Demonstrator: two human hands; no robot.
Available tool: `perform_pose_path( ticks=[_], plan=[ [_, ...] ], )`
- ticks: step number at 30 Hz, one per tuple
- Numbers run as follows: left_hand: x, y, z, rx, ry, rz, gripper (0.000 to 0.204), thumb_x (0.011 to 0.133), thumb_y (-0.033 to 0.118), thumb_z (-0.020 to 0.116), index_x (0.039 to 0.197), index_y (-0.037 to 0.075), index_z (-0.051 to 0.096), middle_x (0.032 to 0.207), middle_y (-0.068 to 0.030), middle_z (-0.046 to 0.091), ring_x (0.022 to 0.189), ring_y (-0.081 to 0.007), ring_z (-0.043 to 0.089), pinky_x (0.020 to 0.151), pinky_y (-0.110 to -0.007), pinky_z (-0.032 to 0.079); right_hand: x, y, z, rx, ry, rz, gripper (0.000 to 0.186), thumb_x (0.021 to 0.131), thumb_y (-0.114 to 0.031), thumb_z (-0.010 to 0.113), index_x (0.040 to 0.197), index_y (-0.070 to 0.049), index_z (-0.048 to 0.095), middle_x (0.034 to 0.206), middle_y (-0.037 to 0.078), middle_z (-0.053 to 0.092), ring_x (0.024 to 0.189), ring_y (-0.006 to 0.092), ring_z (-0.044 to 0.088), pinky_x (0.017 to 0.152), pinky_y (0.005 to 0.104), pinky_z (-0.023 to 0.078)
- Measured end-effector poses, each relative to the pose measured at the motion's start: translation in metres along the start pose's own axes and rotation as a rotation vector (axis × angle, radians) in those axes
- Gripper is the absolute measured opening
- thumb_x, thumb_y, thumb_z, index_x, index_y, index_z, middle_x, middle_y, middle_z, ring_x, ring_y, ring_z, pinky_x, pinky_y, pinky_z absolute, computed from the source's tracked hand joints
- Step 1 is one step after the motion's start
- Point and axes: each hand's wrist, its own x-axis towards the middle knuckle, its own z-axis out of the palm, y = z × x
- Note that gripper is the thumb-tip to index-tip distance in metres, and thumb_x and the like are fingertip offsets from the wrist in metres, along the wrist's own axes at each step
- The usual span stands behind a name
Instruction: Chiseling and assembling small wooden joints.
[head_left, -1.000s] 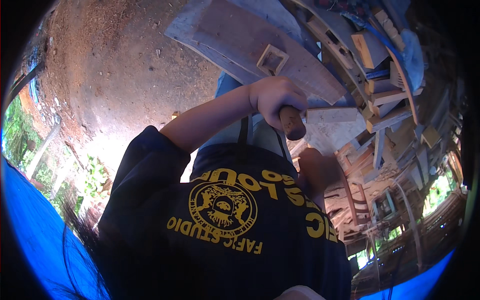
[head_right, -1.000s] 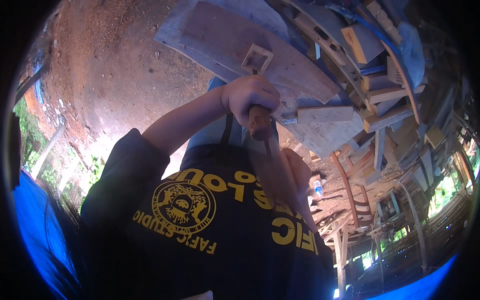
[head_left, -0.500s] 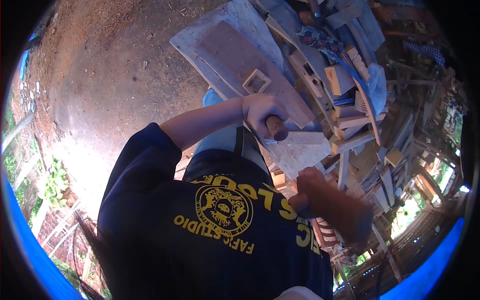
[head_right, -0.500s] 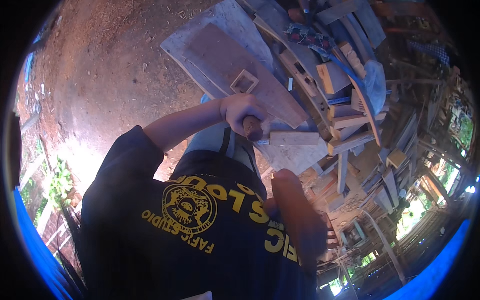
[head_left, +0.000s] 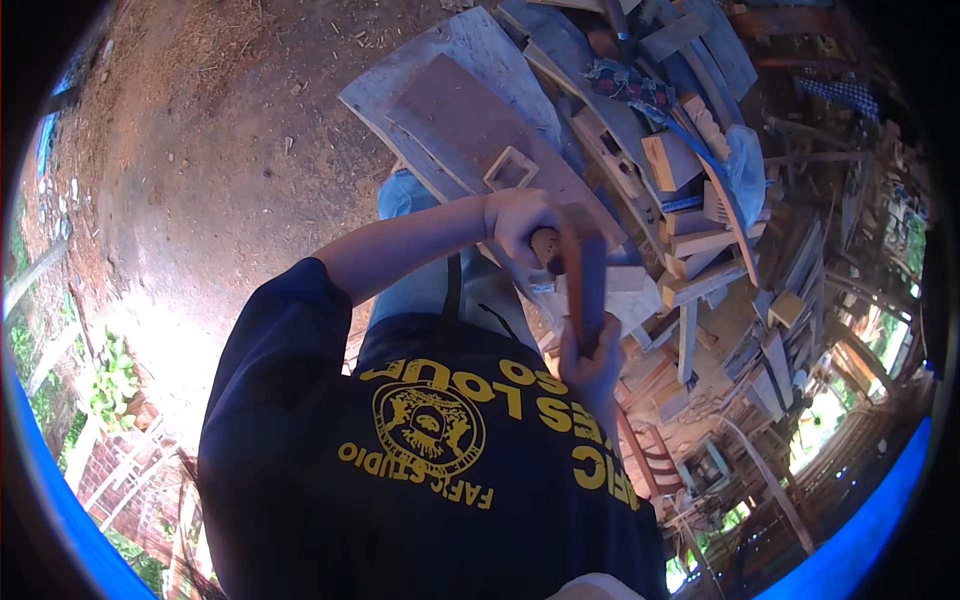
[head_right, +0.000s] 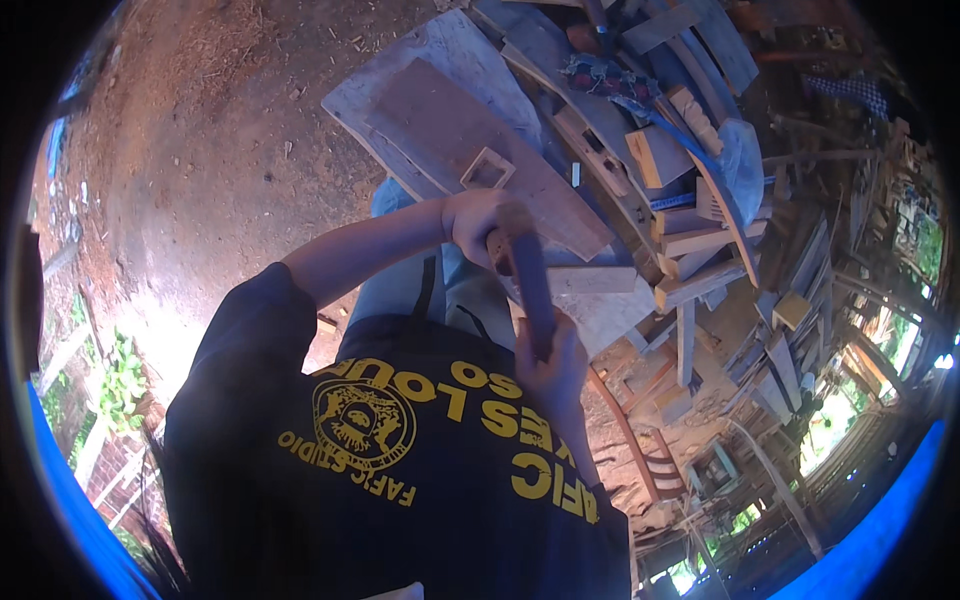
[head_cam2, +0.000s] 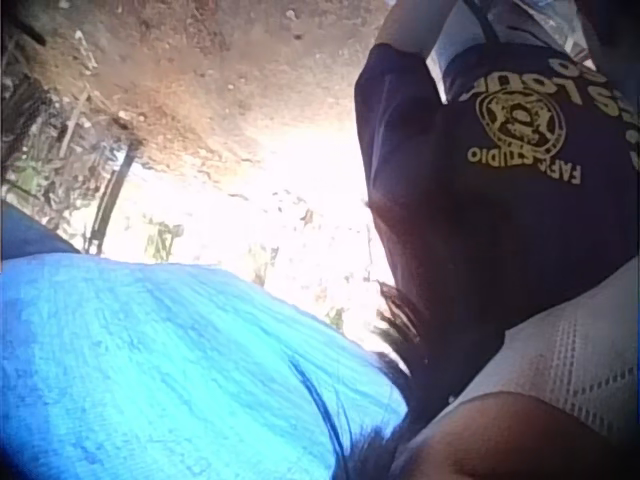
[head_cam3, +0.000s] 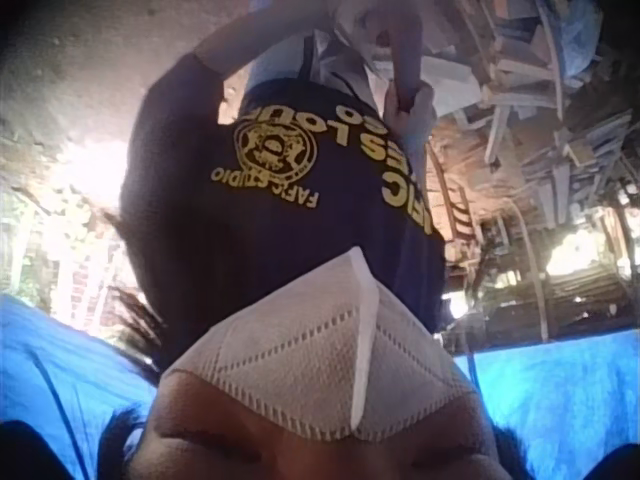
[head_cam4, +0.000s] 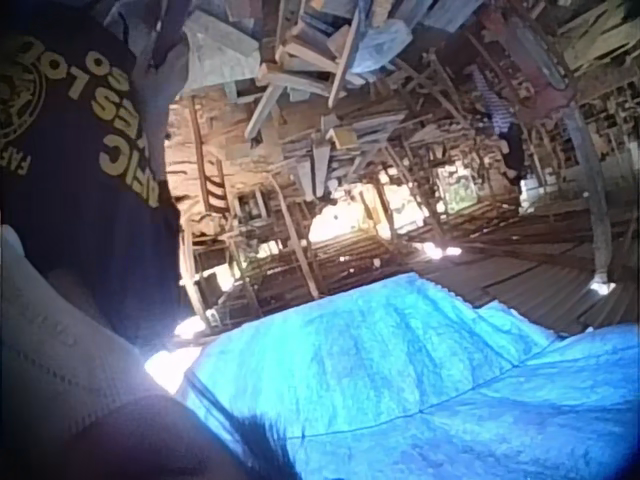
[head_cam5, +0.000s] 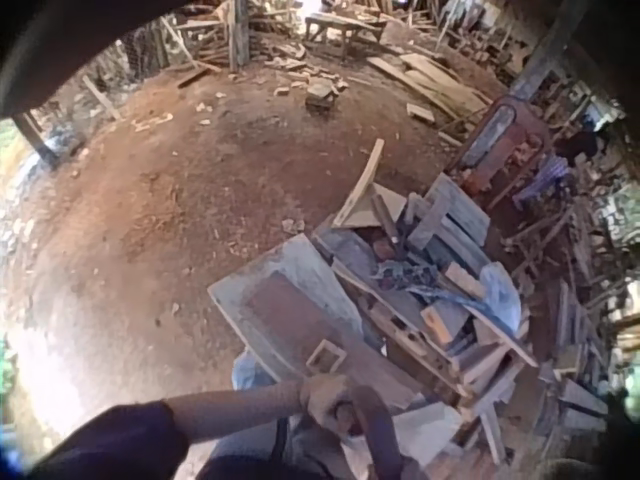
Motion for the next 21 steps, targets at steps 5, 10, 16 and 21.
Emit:
perform_pose_path(
  ticks=[5,10,16,21],
  plan=[
    [0.002,0.004,0.0,0.104,-0.057,-0.055,0.031,0.061,0.03,0.078,0.072,0.008,0.059,0.072,-0.008,0.06,0.069,-0.0321,0.061,0.06,-0.041,0.047,0.056,-0.053,-0.044,-0.604,-0.962,0.541,0.037,0.086,-0.021,0.065,0.108,0.003,0.049,0.091,0.016,0.062,0.077,0.02,0.061,0.074,0.0319,0.049],
    [0.012,0.008,0.007,0.093,-0.065,-0.125,0.029,0.06,0.031,0.076,0.075,0.012,0.06,0.073,-0.0064,0.063,0.07,-0.031,0.062,0.06,-0.04,0.048,-0.03,-0.04,0.028,0.054,0.008,0.664,0.056,0.08,-0.02,0.073,0.123,0.005,0.047,0.1,0.018,0.062,0.093,0.0234,0.059,0.085,0.0317,0.046],
    [0.017,0.003,0.001,0.095,-0.099,-0.126,0.031,0.059,0.031,0.077,0.075,0.012,0.059,0.071,-0.0049,0.061,0.066,-0.0297,0.062,0.057,-0.04,0.048,-0.059,-0.037,0.061,-0.337,0.355,0.601,0.052,0.084,-0.027,0.068,0.123,0.002,0.049,0.099,0.011,0.063,0.083,0.0178,0.062,0.076,0.0279,0.048],
    [0.013,-0.001,0.003,0.158,-0.118,-0.116,0.032,0.059,0.031,0.077,0.079,0.013,0.06,0.072,-0.0047,0.062,0.066,-0.0293,0.063,0.058,-0.04,0.049,-0.037,-0.025,0.055,-0.517,-0.078,0.459,0.049,0.087,-0.028,0.065,0.123,0.001,0.048,0.097,0.01,0.062,0.082,0.0181,0.061,0.073,0.0292,0.048]
  ],
)
